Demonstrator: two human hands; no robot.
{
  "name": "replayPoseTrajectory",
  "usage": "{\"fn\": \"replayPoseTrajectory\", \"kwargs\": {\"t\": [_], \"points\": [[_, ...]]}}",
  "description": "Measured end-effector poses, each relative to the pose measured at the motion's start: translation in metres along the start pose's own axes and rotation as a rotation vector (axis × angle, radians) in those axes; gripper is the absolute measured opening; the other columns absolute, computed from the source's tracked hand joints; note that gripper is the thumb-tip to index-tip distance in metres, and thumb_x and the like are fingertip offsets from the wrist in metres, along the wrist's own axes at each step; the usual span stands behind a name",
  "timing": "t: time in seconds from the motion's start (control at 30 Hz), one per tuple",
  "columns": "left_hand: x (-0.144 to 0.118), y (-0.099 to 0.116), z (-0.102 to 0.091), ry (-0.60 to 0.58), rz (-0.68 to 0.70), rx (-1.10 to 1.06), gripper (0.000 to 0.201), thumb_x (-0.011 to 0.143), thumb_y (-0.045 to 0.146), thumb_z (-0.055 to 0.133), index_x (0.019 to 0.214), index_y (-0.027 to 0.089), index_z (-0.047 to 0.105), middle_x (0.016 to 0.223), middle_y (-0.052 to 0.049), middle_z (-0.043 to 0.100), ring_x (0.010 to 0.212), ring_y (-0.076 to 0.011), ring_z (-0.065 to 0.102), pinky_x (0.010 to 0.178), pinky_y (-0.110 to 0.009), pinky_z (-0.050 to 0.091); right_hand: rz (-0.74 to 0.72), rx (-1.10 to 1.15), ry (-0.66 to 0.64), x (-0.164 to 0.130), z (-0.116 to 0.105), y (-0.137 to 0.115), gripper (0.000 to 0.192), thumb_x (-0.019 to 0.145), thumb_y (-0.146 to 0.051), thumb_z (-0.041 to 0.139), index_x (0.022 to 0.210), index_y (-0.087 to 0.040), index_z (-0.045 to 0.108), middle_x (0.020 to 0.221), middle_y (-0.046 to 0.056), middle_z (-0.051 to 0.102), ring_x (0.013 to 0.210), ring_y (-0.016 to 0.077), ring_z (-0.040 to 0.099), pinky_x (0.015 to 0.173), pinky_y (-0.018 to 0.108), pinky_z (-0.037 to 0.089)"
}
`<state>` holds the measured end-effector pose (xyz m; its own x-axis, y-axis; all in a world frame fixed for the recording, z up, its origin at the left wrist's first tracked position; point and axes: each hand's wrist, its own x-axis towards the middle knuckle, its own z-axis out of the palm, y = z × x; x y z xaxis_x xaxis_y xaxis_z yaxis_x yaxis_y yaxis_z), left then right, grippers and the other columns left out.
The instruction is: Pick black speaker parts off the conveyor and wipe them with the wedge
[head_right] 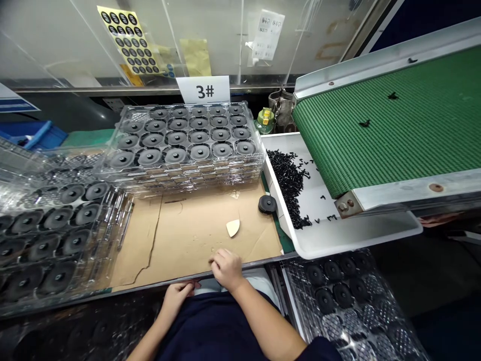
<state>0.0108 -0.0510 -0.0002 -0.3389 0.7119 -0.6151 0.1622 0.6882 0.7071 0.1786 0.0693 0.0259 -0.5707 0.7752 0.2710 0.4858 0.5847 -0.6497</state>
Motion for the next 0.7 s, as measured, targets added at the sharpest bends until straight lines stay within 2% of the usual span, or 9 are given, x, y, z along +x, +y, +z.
{"fn": "replayPoseTrajectory", "kwargs": {"t": [0.33,0.7], "points": [[-0.004,0.009,-0.001,0.002,-0.014,-0.037,0.039,0.061,0.050,0.052,0.060,0.017,0.072,0.063,-0.009,0.072,0.063,-0.0266,0.068,0.064,-0.034,0.054,0.005,0.004,0.000,-0.001,0.002,0.001,0.024,0.078,-0.007,0.046,0.075,-0.022,0.065,0.073,0.001,0.064,0.070,0.0131,0.057,0.064,0.024,0.040],[0.002,-0.005,0.000,-0.008,-0.014,-0.006,0.040,0.063,0.049,0.051,0.063,0.016,0.074,0.065,-0.009,0.073,0.061,-0.0250,0.066,0.065,-0.034,0.052,0.001,0.011,0.000,-0.001,0.001,0.001,0.024,0.079,-0.007,0.047,0.075,-0.021,0.065,0.073,0.001,0.064,0.070,0.0129,0.057,0.065,0.024,0.040]]}}
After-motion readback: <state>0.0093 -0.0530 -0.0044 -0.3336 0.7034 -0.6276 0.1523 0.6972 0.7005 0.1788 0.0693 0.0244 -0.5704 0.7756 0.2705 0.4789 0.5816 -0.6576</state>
